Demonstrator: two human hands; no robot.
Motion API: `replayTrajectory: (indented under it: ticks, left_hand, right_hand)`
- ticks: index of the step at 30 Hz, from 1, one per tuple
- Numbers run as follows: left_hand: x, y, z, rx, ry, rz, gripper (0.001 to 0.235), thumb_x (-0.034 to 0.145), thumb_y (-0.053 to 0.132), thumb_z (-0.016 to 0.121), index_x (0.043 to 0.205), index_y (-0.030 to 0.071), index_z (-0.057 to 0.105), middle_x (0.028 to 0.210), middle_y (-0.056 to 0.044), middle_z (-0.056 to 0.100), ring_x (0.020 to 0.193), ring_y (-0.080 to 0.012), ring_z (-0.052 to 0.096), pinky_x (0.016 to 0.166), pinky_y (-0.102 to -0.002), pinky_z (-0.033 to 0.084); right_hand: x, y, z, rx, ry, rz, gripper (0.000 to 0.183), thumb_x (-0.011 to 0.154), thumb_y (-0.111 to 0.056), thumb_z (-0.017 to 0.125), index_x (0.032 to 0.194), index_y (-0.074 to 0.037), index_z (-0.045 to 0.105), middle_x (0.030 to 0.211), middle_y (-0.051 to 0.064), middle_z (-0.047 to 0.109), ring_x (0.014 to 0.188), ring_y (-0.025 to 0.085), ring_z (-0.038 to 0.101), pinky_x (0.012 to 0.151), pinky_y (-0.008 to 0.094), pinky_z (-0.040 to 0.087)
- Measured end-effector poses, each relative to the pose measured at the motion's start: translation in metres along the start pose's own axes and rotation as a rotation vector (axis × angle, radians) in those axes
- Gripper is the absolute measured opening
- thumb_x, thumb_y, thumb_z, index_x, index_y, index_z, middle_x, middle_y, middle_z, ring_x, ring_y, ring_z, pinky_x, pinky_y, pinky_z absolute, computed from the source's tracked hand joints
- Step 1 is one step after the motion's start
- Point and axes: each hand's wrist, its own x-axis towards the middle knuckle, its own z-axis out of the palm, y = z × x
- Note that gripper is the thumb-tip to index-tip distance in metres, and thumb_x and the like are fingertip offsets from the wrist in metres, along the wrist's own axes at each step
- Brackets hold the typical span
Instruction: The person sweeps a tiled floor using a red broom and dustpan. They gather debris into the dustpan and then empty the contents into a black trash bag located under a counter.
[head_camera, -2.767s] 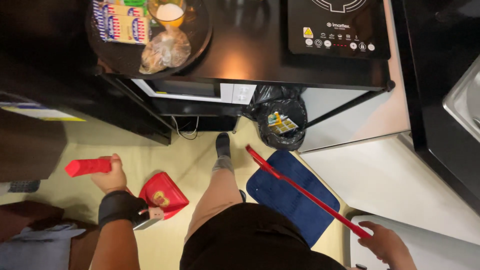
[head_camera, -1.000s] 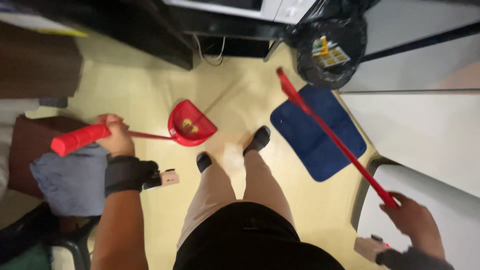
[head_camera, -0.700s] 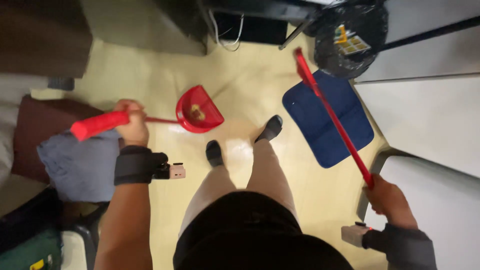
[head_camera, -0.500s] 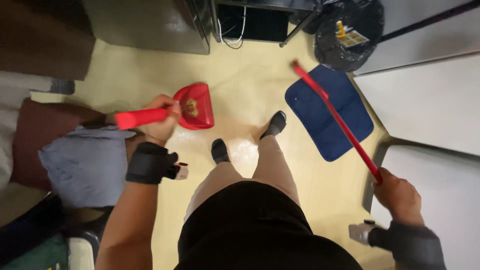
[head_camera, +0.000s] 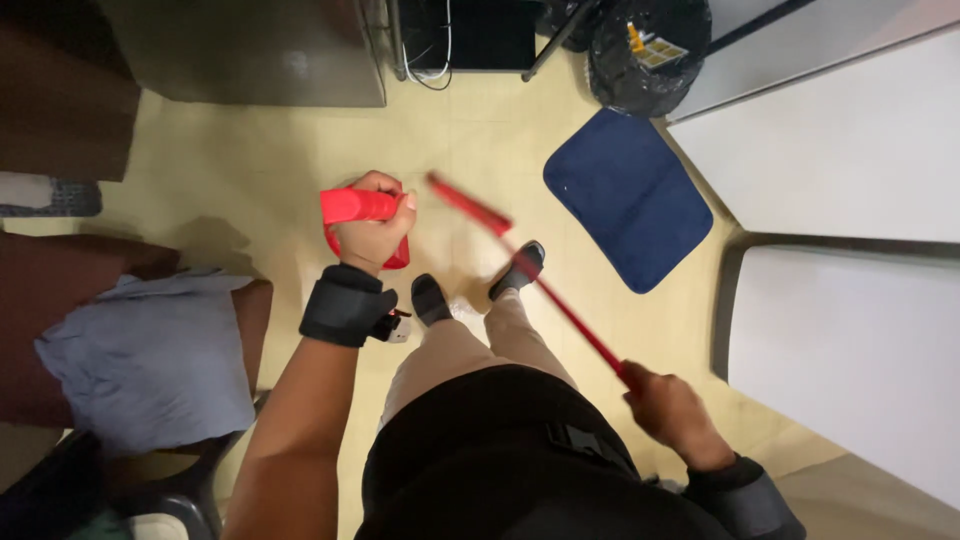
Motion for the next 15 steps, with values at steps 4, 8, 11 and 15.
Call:
replayTrajectory:
  ticks: [4,8,11,15]
  left_hand:
    - [-0.010,0.005,0.015,-0.099,-0.028,-0.101,0.025,0.088,0.016,0.083,0.087,0.005,0.061,0.076,-0.004,0.060,0.069,-0.0162,0.058,0.065,-0.031,0.050]
    - [-0.008,0.017,0.022,-0.016,-0.054,-0.075,0.027,0.088,0.018,0.085,0.089,0.005,0.061,0.074,-0.003,0.061,0.067,-0.0147,0.059,0.064,-0.031,0.049]
    - [-0.010,0.011,0.022,-0.008,-0.049,-0.085,0.026,0.088,0.018,0.085,0.089,0.006,0.062,0.075,-0.003,0.062,0.068,-0.0142,0.059,0.065,-0.031,0.050]
    - [-0.006,0.007,0.010,0.002,-0.026,0.003,0.025,0.088,0.015,0.085,0.089,0.005,0.062,0.078,-0.004,0.064,0.072,-0.0140,0.060,0.069,-0.031,0.051]
  right_hand:
    - [-0.007,0.016,0.006,0.184,-0.035,-0.120,0.046,0.083,-0.028,0.077,0.126,-0.020,0.067,0.076,0.014,0.077,0.063,0.032,0.074,0.058,0.045,0.059]
    - [-0.026,-0.001,-0.045,0.555,-0.412,0.435,0.053,0.088,-0.025,0.077,0.139,-0.023,0.066,0.061,0.006,0.062,0.046,0.016,0.052,0.046,0.036,0.044]
    - [-0.045,0.007,-0.060,0.482,-0.354,0.442,0.052,0.088,-0.029,0.078,0.139,-0.026,0.065,0.058,0.006,0.063,0.044,0.014,0.052,0.045,0.034,0.045]
    - [-0.062,0.009,-0.061,0.341,-0.202,0.480,0.049,0.089,-0.032,0.079,0.136,-0.023,0.068,0.061,0.012,0.065,0.047,0.018,0.056,0.049,0.038,0.049]
